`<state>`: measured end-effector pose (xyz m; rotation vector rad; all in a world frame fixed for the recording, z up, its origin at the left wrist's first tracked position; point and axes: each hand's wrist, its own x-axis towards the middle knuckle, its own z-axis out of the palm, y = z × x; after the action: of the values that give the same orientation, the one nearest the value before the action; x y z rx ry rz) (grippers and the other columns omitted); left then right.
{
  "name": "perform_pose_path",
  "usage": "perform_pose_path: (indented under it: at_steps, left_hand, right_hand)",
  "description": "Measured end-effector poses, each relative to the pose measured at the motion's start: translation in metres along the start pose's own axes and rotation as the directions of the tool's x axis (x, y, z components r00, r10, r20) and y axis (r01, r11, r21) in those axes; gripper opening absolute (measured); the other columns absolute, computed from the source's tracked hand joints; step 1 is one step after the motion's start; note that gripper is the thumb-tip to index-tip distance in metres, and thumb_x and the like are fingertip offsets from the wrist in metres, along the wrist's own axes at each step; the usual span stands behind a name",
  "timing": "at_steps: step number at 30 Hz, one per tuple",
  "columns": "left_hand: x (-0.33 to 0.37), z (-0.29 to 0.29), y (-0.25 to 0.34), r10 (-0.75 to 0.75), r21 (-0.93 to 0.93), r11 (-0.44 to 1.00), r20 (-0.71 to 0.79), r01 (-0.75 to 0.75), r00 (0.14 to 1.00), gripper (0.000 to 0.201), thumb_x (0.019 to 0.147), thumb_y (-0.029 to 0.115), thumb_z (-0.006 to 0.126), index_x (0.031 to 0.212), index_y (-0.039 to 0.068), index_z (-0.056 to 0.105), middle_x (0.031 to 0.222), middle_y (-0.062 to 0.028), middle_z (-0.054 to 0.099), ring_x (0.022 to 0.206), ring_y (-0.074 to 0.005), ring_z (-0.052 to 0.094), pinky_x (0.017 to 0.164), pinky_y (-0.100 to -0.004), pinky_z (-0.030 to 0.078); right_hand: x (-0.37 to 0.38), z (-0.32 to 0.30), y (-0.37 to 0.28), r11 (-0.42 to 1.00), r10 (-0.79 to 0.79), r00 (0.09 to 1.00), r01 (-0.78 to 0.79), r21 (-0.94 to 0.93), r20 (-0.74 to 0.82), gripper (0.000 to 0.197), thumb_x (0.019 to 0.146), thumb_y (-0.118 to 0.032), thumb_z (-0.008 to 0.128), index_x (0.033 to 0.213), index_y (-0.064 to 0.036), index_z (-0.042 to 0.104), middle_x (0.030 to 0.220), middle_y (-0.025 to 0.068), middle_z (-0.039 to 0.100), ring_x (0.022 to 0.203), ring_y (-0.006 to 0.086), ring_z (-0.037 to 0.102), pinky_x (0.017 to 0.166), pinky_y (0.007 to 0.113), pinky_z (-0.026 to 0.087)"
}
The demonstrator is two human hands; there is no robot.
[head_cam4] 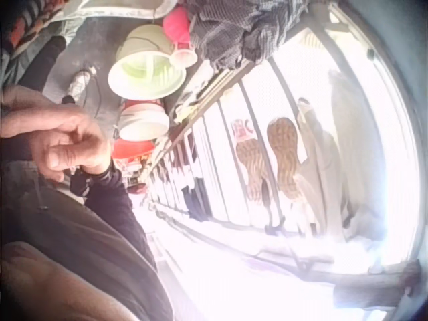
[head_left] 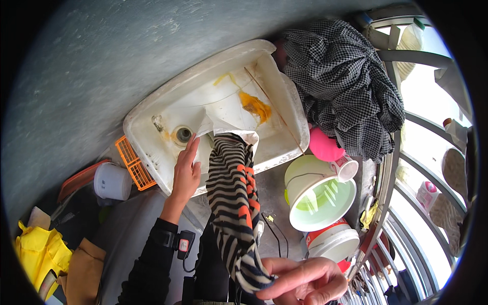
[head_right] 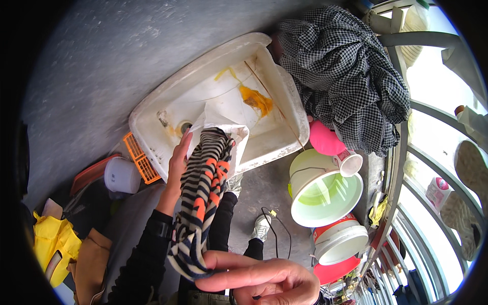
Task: The person removes a blue and white tracksuit from a hanger, then cleans a sink by hand using a cloth and brush. They fill a bucket with water, adjust their camera strap, and load various clothes into a washing machine.
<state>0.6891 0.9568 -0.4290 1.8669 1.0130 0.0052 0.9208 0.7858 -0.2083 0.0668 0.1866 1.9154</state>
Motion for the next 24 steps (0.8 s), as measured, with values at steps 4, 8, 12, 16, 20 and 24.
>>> perform_pose_path:
  at_steps: [4,8,12,16,20,24]
  left_hand:
    - [0.009,0.005,-0.006,0.034,-0.028,0.999,0.019,-0.034,0.999,0.074,0.082,-0.016,0.052,0.148,0.012,0.036,0.154,-0.0062,0.037,0.119,-0.0265,0.052,0.079,-0.0295,0.050]
    - [0.010,0.013,-0.010,0.083,-0.016,0.996,-0.045,-0.084,0.996,0.075,0.081,-0.015,0.059,0.147,0.014,0.039,0.153,-0.0026,0.041,0.098,-0.0173,0.055,0.070,-0.0233,0.044]
    - [0.009,0.011,-0.017,0.119,-0.056,0.991,-0.056,-0.122,0.991,0.075,0.081,-0.014,0.059,0.148,0.015,0.039,0.153,-0.0026,0.040,0.089,-0.0151,0.053,0.066,-0.0226,0.043]
    - [0.007,0.005,-0.023,0.050,-0.099,0.994,0.013,-0.049,0.999,0.072,0.082,-0.012,0.054,0.148,0.013,0.038,0.154,-0.0045,0.038,0.118,-0.0223,0.054,0.080,-0.0261,0.045]
    - [0.002,0.000,-0.026,0.013,-0.151,0.988,-0.026,-0.017,1.000,0.071,0.082,-0.012,0.054,0.146,0.013,0.039,0.153,-0.0032,0.040,0.109,-0.0221,0.057,0.077,-0.0266,0.046]
    - [0.000,-0.004,-0.030,0.037,-0.059,0.998,-0.045,-0.039,0.998,0.069,0.082,-0.013,0.053,0.145,0.013,0.042,0.151,-0.0025,0.042,0.110,-0.0213,0.057,0.079,-0.0271,0.047]
  right_hand:
    - [0.015,0.009,-0.003,0.999,0.042,0.993,-0.039,0.031,-0.114,0.063,0.098,-0.011,0.052,0.145,0.0162,0.020,0.141,0.0077,0.044,0.067,0.0147,0.059,0.064,0.026,0.049]
    - [0.022,0.002,0.002,0.992,0.055,0.938,-0.089,-0.086,-0.344,0.065,0.091,-0.013,0.062,0.143,0.0137,0.033,0.119,0.0078,0.059,0.060,0.0095,0.053,0.062,0.024,0.044]
    - [0.025,-0.005,0.009,0.989,0.109,0.951,-0.133,-0.065,-0.288,0.064,0.091,-0.009,0.060,0.143,0.0139,0.031,0.121,0.0094,0.052,0.062,0.0096,0.053,0.064,0.024,0.044]
    - [0.038,-0.016,0.011,0.999,-0.035,0.975,0.029,-0.028,-0.220,0.055,0.093,0.001,0.051,0.145,0.0085,0.033,0.157,0.0186,0.019,0.072,0.0113,0.058,0.075,0.023,0.045]
    - [0.060,-0.042,0.022,0.867,-0.268,0.784,-0.057,-0.495,-0.560,0.048,0.096,-0.006,0.055,0.142,0.0006,0.044,0.151,0.0187,0.034,0.114,0.0142,0.054,0.081,0.026,0.046]
    - [0.064,-0.079,0.024,0.611,-0.488,0.705,-0.145,-0.778,-0.515,0.040,0.096,-0.008,0.059,0.135,-0.0036,0.055,0.149,0.0154,0.040,0.116,0.0123,0.056,0.084,0.025,0.047]
